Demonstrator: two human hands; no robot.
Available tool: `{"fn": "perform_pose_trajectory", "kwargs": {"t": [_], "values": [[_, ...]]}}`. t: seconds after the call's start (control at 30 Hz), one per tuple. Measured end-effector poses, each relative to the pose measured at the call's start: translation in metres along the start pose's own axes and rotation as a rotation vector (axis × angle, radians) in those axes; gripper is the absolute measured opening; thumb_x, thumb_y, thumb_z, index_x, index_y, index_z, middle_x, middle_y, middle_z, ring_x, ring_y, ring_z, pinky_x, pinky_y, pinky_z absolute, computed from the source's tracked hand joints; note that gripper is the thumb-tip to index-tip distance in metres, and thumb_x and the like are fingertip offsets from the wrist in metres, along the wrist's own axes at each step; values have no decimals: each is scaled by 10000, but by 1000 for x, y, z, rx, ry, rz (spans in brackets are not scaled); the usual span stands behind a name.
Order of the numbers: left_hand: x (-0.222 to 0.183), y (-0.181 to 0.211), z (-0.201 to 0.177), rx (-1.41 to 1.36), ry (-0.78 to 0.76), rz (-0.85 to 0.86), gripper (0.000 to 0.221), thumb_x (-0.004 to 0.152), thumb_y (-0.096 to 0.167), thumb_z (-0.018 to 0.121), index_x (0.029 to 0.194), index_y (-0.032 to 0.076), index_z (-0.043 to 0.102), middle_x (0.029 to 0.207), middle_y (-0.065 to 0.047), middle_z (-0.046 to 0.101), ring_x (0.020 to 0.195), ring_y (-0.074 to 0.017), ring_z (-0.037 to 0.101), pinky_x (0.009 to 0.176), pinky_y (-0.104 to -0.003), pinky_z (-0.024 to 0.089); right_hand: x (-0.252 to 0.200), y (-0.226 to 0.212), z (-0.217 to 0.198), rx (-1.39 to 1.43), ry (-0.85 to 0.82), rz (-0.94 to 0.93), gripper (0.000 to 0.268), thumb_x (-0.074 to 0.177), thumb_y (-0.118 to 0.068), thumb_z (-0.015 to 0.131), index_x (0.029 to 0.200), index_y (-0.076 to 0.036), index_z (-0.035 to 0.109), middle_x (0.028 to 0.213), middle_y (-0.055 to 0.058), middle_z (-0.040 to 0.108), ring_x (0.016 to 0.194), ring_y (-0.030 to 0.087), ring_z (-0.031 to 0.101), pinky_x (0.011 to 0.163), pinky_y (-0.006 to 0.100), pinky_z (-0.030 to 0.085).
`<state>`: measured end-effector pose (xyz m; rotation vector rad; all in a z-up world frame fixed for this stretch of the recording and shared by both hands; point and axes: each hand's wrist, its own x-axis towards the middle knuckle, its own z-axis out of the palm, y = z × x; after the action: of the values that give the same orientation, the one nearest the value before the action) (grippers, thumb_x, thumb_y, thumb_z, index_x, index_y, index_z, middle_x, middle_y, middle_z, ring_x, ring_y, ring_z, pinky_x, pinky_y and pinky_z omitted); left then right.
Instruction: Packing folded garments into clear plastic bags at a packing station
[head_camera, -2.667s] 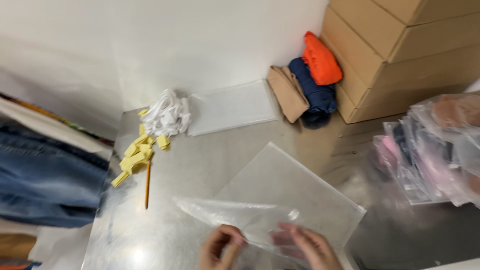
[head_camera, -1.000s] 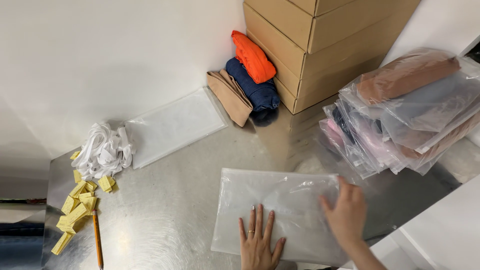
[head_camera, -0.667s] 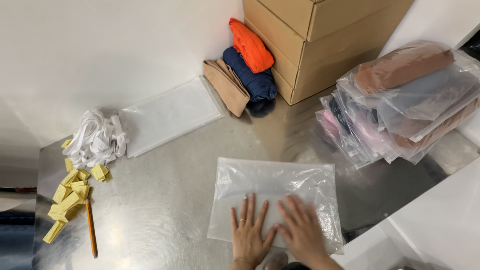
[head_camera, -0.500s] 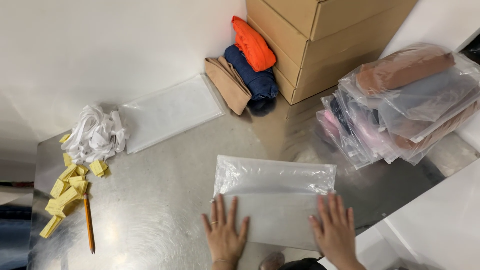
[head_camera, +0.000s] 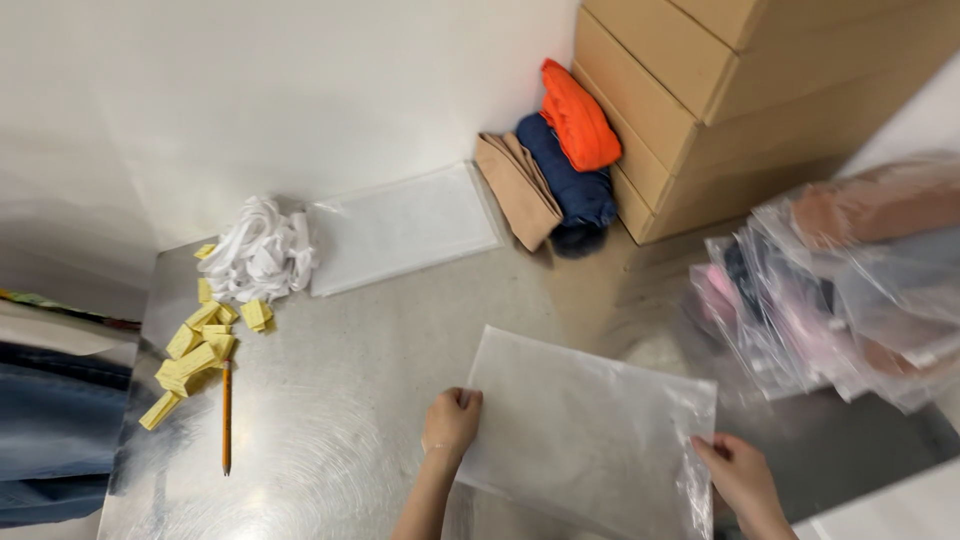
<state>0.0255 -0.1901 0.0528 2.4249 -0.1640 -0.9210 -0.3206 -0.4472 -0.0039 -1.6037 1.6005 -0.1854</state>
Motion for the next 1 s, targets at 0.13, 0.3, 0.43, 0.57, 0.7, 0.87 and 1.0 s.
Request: {"fn": "perform_pose_trajectory", "kwargs": {"t": [0.13, 0.3, 0.43, 0.57, 0.7, 0.87, 1.0], "values": [[1, -10, -29, -150, 44, -46, 285, 887, 460, 638, 865, 180, 687, 782, 46, 623, 793, -153, 602, 727, -327, 465, 22, -9, 18, 51, -14, -50, 295, 900, -316, 835, 933, -30, 898, 813, 103, 778, 840, 181, 648, 882, 282, 426], [54, -54, -76, -544, 309, 67, 246, 882, 374, 775, 913, 130, 797, 798, -22, 770, 765, -139, 682, 740, -297, 545, 35, -125, 58, 182, -56, -399, 230, 900, -247, 822, 882, -18, 803, 778, 51, 717, 750, 166, 605, 803, 271, 458], [74, -22, -154, -668, 458, 93, 235, 944, 325, 746, 941, 93, 782, 771, -7, 692, 747, -119, 589, 739, -282, 477, 52, -279, 90, 212, -101, -548, 194, 909, -248, 817, 892, -55, 803, 757, 25, 769, 737, 111, 650, 754, 260, 481], [102, 43, -232, -503, 467, 10, 317, 959, 357, 651, 1131, 135, 797, 1004, -8, 799, 953, -154, 705, 875, -314, 529, 94, -412, 131, 134, -61, -734, 255, 889, -284, 812, 1009, -60, 788, 862, 44, 776, 777, 155, 671, 766, 308, 509], [193, 65, -268, -415, 516, 12, 392, 933, 321, 671, 1276, 147, 746, 1121, -18, 801, 1064, -182, 727, 964, -335, 564, 140, -501, 180, -77, -40, -712, 420, 879, -365, 796, 1187, -83, 756, 967, 36, 799, 850, 209, 724, 845, 366, 538], [279, 69, -279, -77, 528, -117, 308, 992, 262, 614, 1295, 281, 668, 1114, 95, 790, 1136, -165, 701, 850, -412, 575, 165, -540, 240, -270, -56, -695, 346, 921, -361, 767, 1200, -158, 759, 1065, 4, 824, 954, 231, 768, 789, 403, 581], [332, 46, -270, 420, 661, -126, 289, 977, 314, 658, 1266, 303, 639, 987, -42, 790, 1173, -224, 646, 920, -403, 506, 192, -538, 288, -524, -27, -707, 208, 978, -354, 684, 1147, -245, 738, 1049, -77, 825, 944, 263, 772, 697, 462, 568]]}}
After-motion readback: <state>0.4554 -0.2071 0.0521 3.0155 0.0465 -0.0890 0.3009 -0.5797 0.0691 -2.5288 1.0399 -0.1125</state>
